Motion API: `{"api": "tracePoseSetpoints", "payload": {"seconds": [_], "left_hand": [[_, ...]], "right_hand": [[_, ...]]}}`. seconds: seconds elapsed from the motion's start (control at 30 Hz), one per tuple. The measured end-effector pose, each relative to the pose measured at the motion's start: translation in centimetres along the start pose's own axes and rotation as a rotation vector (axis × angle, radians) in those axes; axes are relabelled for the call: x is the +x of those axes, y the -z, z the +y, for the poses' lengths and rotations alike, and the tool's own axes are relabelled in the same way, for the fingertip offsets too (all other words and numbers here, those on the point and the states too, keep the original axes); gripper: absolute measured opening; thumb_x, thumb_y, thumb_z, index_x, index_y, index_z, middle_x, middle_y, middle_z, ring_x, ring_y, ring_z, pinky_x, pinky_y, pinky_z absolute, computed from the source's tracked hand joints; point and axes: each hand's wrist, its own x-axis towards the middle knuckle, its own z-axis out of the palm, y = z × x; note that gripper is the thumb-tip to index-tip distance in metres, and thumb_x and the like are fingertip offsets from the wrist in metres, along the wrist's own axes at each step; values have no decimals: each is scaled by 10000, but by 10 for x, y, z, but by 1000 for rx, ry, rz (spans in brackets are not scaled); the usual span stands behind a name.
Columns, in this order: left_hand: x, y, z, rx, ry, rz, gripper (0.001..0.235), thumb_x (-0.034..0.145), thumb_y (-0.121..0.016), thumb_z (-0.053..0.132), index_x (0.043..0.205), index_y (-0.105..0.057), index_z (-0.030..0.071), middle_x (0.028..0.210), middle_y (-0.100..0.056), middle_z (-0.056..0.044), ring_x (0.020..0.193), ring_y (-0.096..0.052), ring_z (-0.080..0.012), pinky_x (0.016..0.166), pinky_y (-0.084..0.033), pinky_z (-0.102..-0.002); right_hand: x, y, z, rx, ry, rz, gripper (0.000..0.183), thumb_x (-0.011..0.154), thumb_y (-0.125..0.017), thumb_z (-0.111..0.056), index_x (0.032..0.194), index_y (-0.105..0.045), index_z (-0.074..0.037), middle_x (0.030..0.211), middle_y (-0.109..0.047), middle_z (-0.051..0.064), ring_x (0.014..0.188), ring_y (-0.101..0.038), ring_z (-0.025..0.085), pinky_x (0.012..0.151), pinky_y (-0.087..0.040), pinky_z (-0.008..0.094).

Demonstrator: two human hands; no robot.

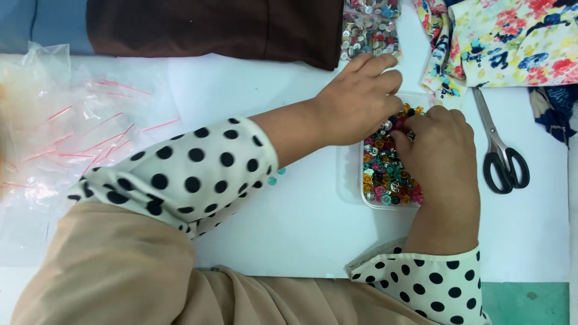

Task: The person sorts colorful buttons from a container onto a white table, separating them by color. They place pink buttons into a small zip-lock bag, seal it, and repeat the process with teal buttons, placing them into another bag.

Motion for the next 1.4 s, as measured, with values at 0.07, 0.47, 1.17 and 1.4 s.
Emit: {"api": "tracePoseSetpoints", "payload": {"seconds": [0.07,0.47,1.17,1.4], "left_hand": [[16,-21,-4,34,-41,-18,83,851,-735,113,859,-784,179,984,-568,-64,1242,-455,-441,1039,-366,-546],[33,-38,-8,197,-72,-350,129,799,-793,219,926,-811,221,1205,-621,-116,1340,-397,-464,1108,-282,-614],[12,-9,5,120,-50,-70,138,883,-716,79,923,-784,192,986,-622,-32,1241,-490,-376,1050,-364,-511],[-56,85,10,-65,28,-21,106,888,-817,90,964,-764,142,899,-614,7,1104,-557,-305,986,-407,-461]], "right_hand": [[1,0,-1,-6,-6,-19,206,894,-831,-296,1024,-805,-139,858,-646,107,835,-613,361,681,-501,460],[3,2,-5,-34,-87,-182,217,896,-734,-309,1033,-744,-141,933,-695,67,940,-646,339,764,-518,490],[3,1,0,100,-43,-103,153,961,-635,-129,815,-643,-87,793,-620,89,783,-594,361,644,-445,493],[0,-4,10,96,-16,-66,121,930,-747,-133,1043,-785,-110,921,-683,103,874,-641,363,753,-510,493]]}}
